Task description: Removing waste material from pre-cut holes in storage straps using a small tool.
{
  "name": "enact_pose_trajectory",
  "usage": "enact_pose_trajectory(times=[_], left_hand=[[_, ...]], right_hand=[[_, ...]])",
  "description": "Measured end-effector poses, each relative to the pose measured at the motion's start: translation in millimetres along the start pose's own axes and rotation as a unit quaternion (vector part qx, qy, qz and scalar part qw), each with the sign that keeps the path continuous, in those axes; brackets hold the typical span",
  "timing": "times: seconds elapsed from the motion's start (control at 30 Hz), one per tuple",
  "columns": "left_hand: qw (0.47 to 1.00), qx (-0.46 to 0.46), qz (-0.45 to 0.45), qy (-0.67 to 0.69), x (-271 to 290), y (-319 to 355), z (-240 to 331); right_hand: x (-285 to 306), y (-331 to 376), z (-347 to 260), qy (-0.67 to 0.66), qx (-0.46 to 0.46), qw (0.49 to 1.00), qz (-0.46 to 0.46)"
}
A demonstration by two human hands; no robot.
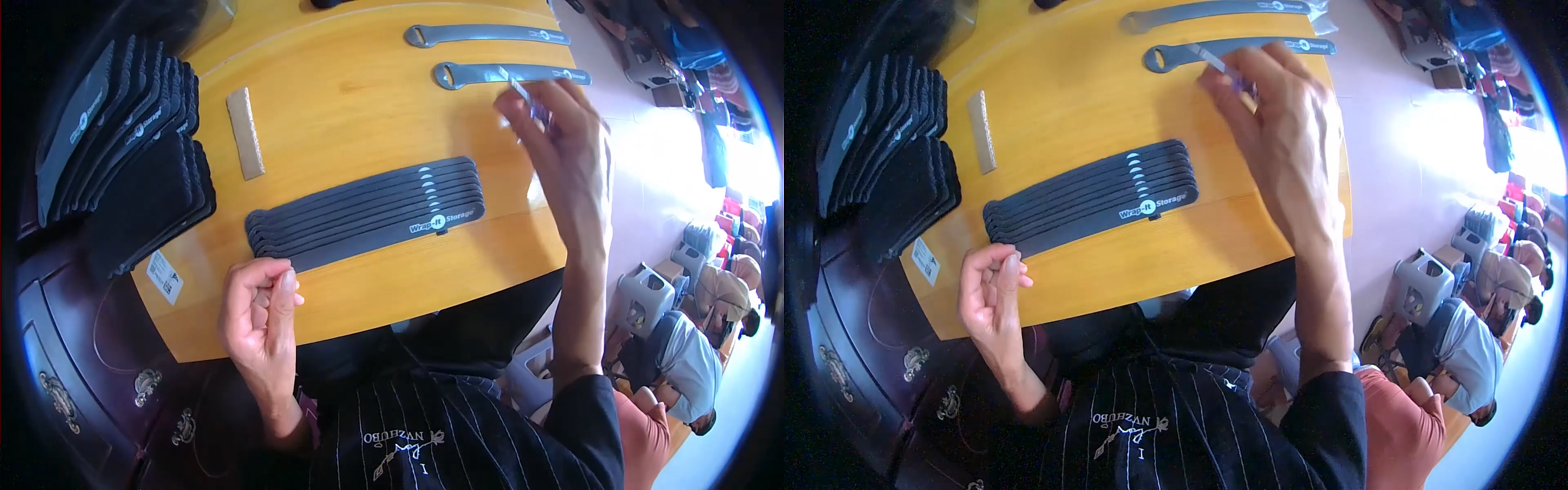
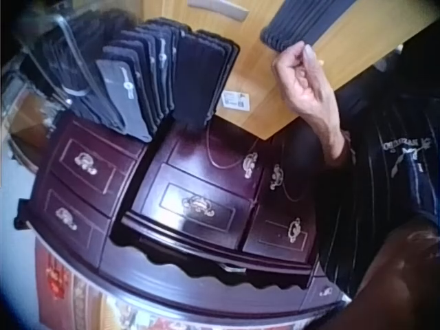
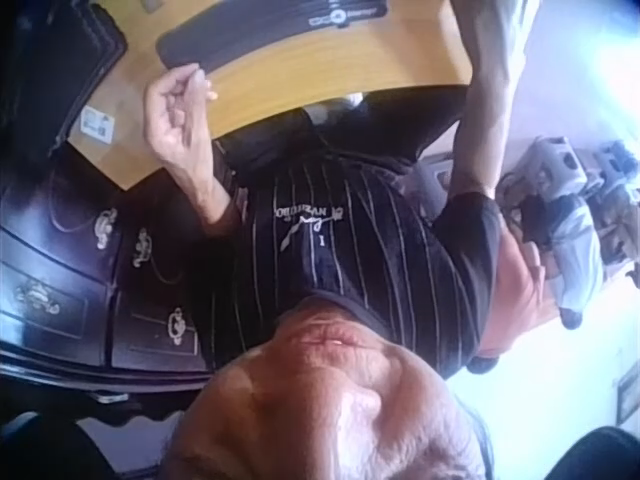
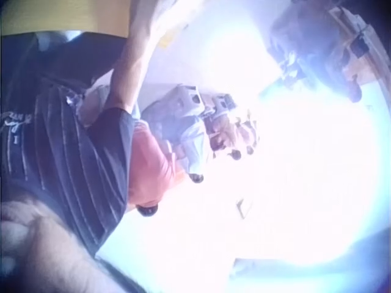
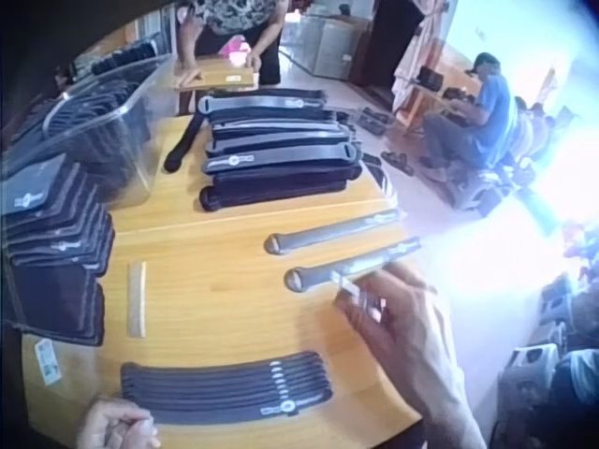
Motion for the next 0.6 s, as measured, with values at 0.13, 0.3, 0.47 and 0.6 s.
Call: enact_pose_trajectory(times=[0.13, 0.3, 0.47, 0.6], left_hand=[[0.998, -0.051, -0.014, -0.042, -10.3, 11.3, 9.6], [0.995, -0.057, -0.074, -0.018, -31.6, 25.7, 7.9], [0.989, -0.061, -0.131, -0.023, -57.3, 35.0, 6.2], [0.985, -0.081, -0.149, 0.001, -62.6, 37.9, 12.2]], right_hand=[[-8.3, -14.6, 17.1, 0.083, 0.036, 0.996, 0.028], [-6.6, -9.3, 30.3, 0.048, 0.017, 0.999, -0.002], [15.1, 16.4, 34.3, 0.030, -0.065, 0.996, -0.060], [37.2, 77.4, 8.1, 0.001, -0.071, 0.987, -0.147]])
Point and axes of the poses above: each hand's wrist, its own y-axis away from the middle knuckle, its own x-axis out of the back of the hand, z = x × y, the point moved 6 cm from there along -y, towards the middle knuckle, and after that the axes turned 12 degrees about y, right-handed, at the moved point
